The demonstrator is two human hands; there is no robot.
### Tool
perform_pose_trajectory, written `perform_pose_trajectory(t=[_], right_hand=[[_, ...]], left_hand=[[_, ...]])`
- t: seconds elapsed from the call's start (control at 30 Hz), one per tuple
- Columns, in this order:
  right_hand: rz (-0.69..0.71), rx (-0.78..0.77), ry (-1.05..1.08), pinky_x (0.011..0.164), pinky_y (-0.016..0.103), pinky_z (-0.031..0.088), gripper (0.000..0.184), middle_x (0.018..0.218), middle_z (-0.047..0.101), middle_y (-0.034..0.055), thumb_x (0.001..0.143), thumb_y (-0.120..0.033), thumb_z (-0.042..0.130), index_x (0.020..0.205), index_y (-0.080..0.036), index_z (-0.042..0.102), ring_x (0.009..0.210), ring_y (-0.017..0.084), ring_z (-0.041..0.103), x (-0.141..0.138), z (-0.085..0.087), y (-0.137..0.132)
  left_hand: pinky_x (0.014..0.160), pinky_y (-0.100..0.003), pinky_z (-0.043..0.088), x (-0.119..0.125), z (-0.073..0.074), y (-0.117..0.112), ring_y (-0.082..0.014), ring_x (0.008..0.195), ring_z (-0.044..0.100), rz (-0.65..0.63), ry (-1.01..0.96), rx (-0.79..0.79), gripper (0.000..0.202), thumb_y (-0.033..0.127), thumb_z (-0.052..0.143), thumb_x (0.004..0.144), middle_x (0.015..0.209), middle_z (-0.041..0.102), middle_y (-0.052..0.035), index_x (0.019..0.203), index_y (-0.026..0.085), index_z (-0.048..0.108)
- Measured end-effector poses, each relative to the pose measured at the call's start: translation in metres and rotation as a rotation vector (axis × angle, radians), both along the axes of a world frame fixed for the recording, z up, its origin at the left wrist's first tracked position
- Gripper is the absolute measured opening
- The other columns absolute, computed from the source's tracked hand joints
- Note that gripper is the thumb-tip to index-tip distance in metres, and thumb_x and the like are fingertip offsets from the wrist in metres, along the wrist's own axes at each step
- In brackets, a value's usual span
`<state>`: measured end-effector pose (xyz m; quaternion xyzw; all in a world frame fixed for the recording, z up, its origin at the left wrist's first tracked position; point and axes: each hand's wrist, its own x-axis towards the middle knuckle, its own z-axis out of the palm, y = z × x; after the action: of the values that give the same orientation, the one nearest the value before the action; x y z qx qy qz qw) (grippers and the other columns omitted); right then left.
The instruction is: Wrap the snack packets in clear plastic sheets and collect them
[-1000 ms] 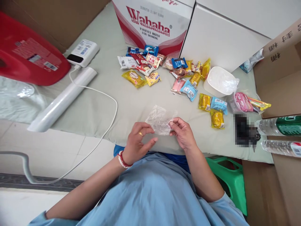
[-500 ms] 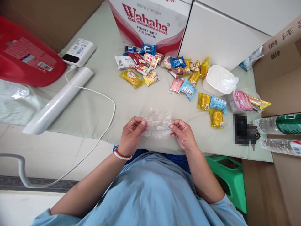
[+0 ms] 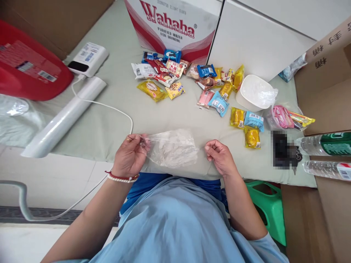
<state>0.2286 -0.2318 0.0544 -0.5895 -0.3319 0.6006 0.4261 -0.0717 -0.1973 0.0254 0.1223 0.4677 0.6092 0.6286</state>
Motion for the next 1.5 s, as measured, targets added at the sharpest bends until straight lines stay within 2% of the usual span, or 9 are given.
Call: perform_pose_trajectory(t=[0.17, 0.3, 0.47, 0.63, 1.0, 1.17, 1.27, 1.4, 1.5], right_hand=[[0.081, 0.047, -0.269, 0.051, 0.025, 0.039, 0.041, 0.067, 0.052, -0.0034, 0.082, -0.060, 0.079, 0.091, -0.021, 0.070, 0.058, 0.011, 0.045, -0.004, -0.008, 0.017], [0.192, 0.136, -0.481, 0.057, 0.027, 0.041, 0.043, 0.084, 0.066, 0.0003, 0.085, -0.057, 0.074, 0.112, -0.023, 0.072, 0.062, 0.013, 0.051, -0.018, -0.015, 0.049], [0.463, 0.187, -0.504, 0.060, 0.027, 0.039, 0.032, 0.079, 0.068, 0.0000, 0.076, -0.043, 0.079, 0.098, -0.021, 0.074, 0.062, 0.013, 0.052, -0.043, -0.020, 0.077], [0.471, 0.136, -0.380, 0.060, 0.026, 0.036, 0.029, 0.069, 0.064, -0.0015, 0.076, -0.047, 0.077, 0.079, -0.019, 0.070, 0.063, 0.012, 0.050, -0.036, -0.016, 0.076], [0.329, -0.066, -0.279, 0.054, 0.025, 0.024, 0.049, 0.064, 0.053, -0.0057, 0.069, -0.062, 0.087, 0.083, -0.019, 0.069, 0.055, 0.008, 0.033, 0.028, -0.001, 0.047], [0.116, 0.201, -0.562, 0.071, 0.032, 0.044, 0.048, 0.087, 0.067, 0.0035, 0.085, -0.070, 0.072, 0.091, -0.022, 0.073, 0.077, 0.018, 0.055, 0.021, 0.011, 0.030], [0.170, 0.405, -0.682, 0.088, 0.040, 0.050, 0.046, 0.109, 0.069, 0.0089, 0.092, -0.069, 0.065, 0.106, -0.028, 0.077, 0.100, 0.026, 0.060, -0.003, 0.020, 0.019], [0.279, 0.512, -0.769, 0.112, 0.053, 0.043, 0.058, 0.132, 0.064, 0.0126, 0.078, -0.069, 0.081, 0.120, -0.029, 0.076, 0.128, 0.034, 0.051, -0.043, 0.010, 0.019], [0.280, 0.497, -0.722, 0.116, 0.054, 0.039, 0.037, 0.130, 0.065, 0.0111, 0.087, -0.060, 0.077, 0.107, -0.028, 0.078, 0.128, 0.032, 0.053, -0.061, 0.001, 0.032]], left_hand=[[0.061, -0.021, 0.045, 0.005, 0.008, -0.002, -0.0102, 0.073, 0.054, -0.112, 0.003, -0.004, 0.024, 0.019, 0.079, 0.069, 0.087, 0.062, -0.0014, 0.088, 0.021, 0.064], [0.066, -0.027, 0.046, 0.008, 0.019, -0.010, -0.0149, 0.078, 0.050, -0.324, 0.079, 0.118, 0.043, 0.019, 0.064, 0.056, 0.090, 0.055, -0.0035, 0.098, 0.020, 0.071], [0.078, -0.034, 0.048, 0.011, 0.014, -0.020, -0.0182, 0.081, 0.050, -0.435, 0.834, 0.329, 0.062, 0.013, 0.062, 0.057, 0.096, 0.050, -0.0023, 0.118, 0.024, 0.072], [0.073, -0.034, 0.044, 0.008, 0.006, -0.024, -0.0199, 0.074, 0.052, -0.250, 1.259, 0.362, 0.026, 0.017, 0.062, 0.079, 0.086, 0.055, -0.0028, 0.099, 0.024, 0.077], [0.045, -0.023, 0.022, 0.006, 0.025, -0.006, -0.0074, 0.049, 0.029, -0.193, 0.059, -0.022, 0.020, 0.033, 0.081, 0.063, 0.059, 0.045, 0.0042, 0.071, 0.020, 0.068], [0.043, -0.020, 0.018, 0.014, 0.028, -0.005, -0.0059, 0.049, 0.025, -0.187, -0.064, -0.074, 0.024, 0.036, 0.078, 0.064, 0.058, 0.032, 0.0067, 0.068, 0.019, 0.062], [0.043, -0.020, 0.017, 0.022, 0.031, -0.007, -0.0059, 0.049, 0.024, -0.189, -0.028, -0.060, 0.030, 0.044, 0.079, 0.067, 0.059, 0.032, 0.0064, 0.068, 0.019, 0.063], [0.043, -0.020, 0.017, 0.032, 0.035, -0.009, -0.0052, 0.048, 0.024, -0.228, 0.046, -0.042, 0.046, 0.061, 0.081, 0.070, 0.059, 0.032, 0.0065, 0.072, 0.017, 0.068], [0.043, -0.021, 0.018, 0.035, 0.037, -0.012, -0.0055, 0.048, 0.025, -0.272, 0.095, -0.009, 0.051, 0.066, 0.080, 0.070, 0.058, 0.032, 0.0065, 0.074, 0.017, 0.070]])
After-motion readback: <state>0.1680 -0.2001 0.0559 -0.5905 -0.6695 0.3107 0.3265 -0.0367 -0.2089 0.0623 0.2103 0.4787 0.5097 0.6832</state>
